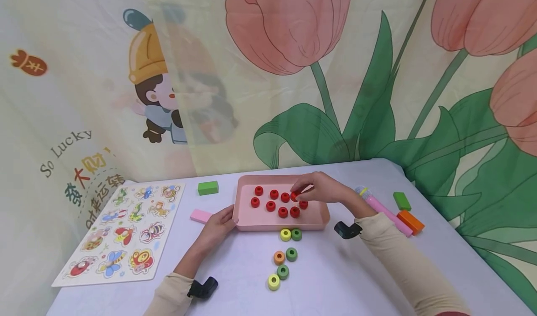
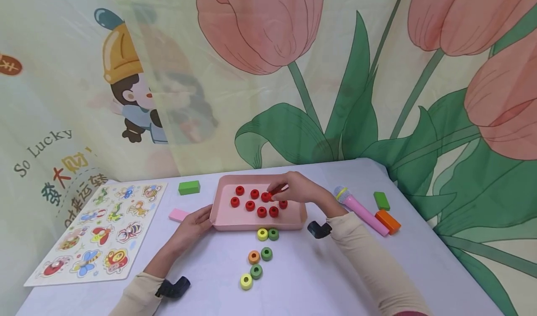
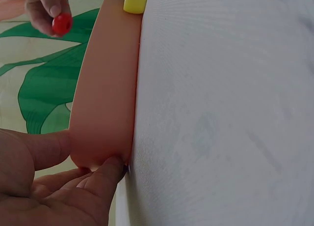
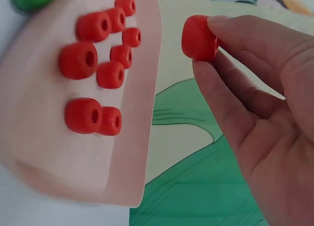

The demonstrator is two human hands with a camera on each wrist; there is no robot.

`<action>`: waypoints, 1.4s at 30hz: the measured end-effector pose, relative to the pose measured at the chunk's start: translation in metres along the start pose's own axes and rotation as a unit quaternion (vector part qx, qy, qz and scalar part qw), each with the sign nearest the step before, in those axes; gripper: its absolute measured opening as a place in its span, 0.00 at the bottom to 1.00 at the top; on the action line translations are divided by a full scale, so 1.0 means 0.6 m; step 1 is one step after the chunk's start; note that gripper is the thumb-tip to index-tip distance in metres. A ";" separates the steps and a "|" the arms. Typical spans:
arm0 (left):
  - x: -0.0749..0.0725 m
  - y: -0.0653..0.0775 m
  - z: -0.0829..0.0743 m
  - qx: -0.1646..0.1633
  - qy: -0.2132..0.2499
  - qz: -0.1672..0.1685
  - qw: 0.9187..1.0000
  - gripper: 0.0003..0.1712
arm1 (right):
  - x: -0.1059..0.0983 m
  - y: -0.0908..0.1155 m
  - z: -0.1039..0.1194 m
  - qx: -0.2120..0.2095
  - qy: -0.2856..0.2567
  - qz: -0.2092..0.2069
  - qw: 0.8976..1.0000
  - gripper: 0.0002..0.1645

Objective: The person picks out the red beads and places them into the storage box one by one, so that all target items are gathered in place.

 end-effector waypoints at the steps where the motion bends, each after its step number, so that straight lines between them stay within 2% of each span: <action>1: 0.000 0.000 0.000 0.001 0.001 0.001 1.000 0.31 | -0.001 -0.010 -0.002 0.005 -0.001 -0.002 1.000 0.15; 11: -0.001 -0.001 0.000 -0.003 -0.006 0.007 1.000 0.31 | 0.000 -0.087 -0.036 0.034 0.031 -0.037 0.998 0.16; 19: 0.001 -0.004 0.003 -0.016 -0.001 0.001 1.000 0.31 | 0.028 -0.130 -0.062 0.069 0.063 -0.022 0.995 0.13; 22: 0.001 -0.003 0.003 -0.016 0.002 0.002 1.000 0.31 | 0.042 -0.138 -0.065 0.090 0.088 -0.010 0.992 0.12; 28: -0.002 -0.003 0.000 -0.015 0.005 0.001 1.000 0.31 | 0.062 -0.145 -0.070 0.131 0.101 0.009 0.986 0.13; 35: -0.004 -0.005 -0.007 -0.011 0.006 0.003 1.000 0.31 | 0.061 -0.148 -0.070 0.120 0.115 0.001 0.986 0.13; 42: -0.002 -0.001 0.002 -0.009 0.007 0.002 1.000 0.31 | 0.068 -0.142 -0.082 0.116 0.113 0.013 0.987 0.14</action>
Point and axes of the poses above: each hand's wrist, its own y-axis away from the middle knuckle, its own x-axis out of the palm, z = x × y, the point moved 3 cm from there along -y, towards the middle knuckle, and after that the axes turned 11 degrees about -z, right-handed, at the moved point
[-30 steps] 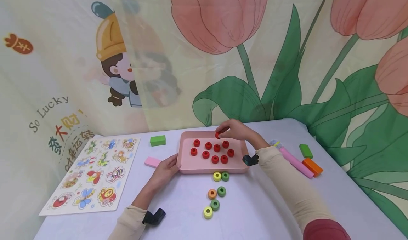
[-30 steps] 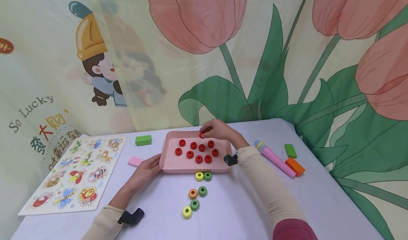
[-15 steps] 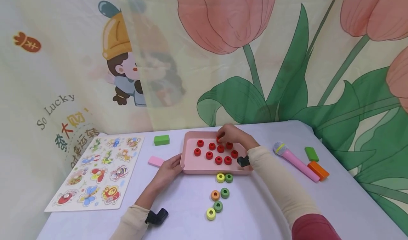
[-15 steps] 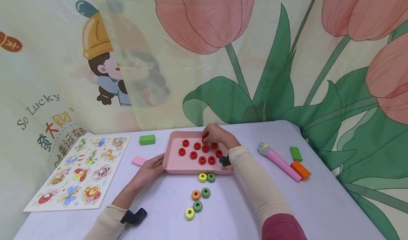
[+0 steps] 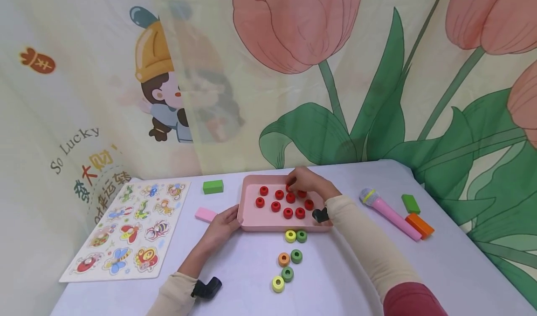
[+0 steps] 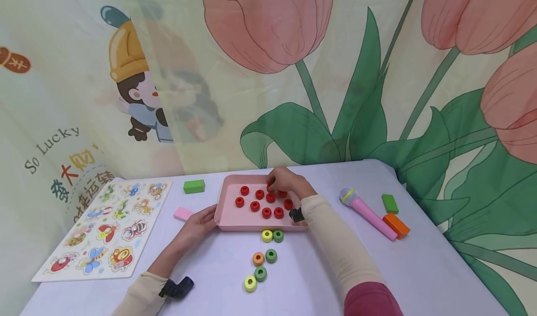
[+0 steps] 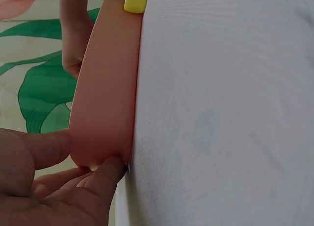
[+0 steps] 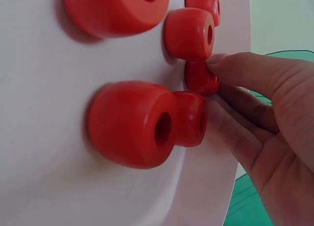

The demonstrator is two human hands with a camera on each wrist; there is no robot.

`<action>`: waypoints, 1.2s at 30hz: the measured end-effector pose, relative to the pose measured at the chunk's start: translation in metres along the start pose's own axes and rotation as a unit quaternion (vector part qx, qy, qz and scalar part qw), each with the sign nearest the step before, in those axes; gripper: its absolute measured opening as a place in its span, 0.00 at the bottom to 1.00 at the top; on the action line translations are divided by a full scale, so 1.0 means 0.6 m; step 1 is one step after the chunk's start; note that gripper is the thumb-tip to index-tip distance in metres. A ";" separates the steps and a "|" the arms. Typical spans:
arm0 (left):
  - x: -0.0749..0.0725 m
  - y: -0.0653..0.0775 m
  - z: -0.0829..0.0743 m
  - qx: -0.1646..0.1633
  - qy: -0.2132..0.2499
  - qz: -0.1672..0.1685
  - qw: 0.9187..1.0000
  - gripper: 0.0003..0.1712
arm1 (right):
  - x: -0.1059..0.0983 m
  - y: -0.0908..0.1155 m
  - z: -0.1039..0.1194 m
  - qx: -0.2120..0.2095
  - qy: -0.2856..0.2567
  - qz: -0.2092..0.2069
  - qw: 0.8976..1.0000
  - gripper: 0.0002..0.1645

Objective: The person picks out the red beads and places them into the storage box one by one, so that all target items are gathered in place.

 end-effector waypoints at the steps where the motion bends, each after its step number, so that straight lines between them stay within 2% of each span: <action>1: 0.000 0.000 0.002 -0.001 -0.001 0.000 1.000 0.31 | 0.002 0.001 -0.001 0.001 0.000 0.002 1.000 0.15; 11: 0.002 -0.003 0.003 0.000 0.010 0.002 1.000 0.31 | 0.005 0.001 -0.005 0.018 -0.013 0.007 1.000 0.16; 19: 0.005 -0.006 0.003 0.002 0.010 0.002 1.000 0.31 | 0.004 -0.001 -0.010 0.010 0.002 -0.004 1.000 0.16; 24: 0.008 -0.008 0.003 0.004 0.008 0.007 1.000 0.30 | 0.002 0.004 -0.020 0.027 -0.015 -0.009 0.999 0.17; 31: 0.009 -0.013 -0.001 0.006 0.000 0.009 1.000 0.30 | -0.007 0.014 -0.029 0.037 -0.038 -0.047 0.997 0.17; 36: 0.004 -0.011 0.002 0.004 -0.007 0.002 1.000 0.30 | -0.013 0.037 -0.029 0.033 -0.049 -0.077 0.995 0.18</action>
Point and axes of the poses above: each hand's wrist, its own y-axis away from the middle knuckle, its own x-axis out of the palm, z = x × y, the point moved 3 cm from there along -y, towards the middle knuckle, and after that the axes turned 11 degrees about -z, right-handed, at the moved point
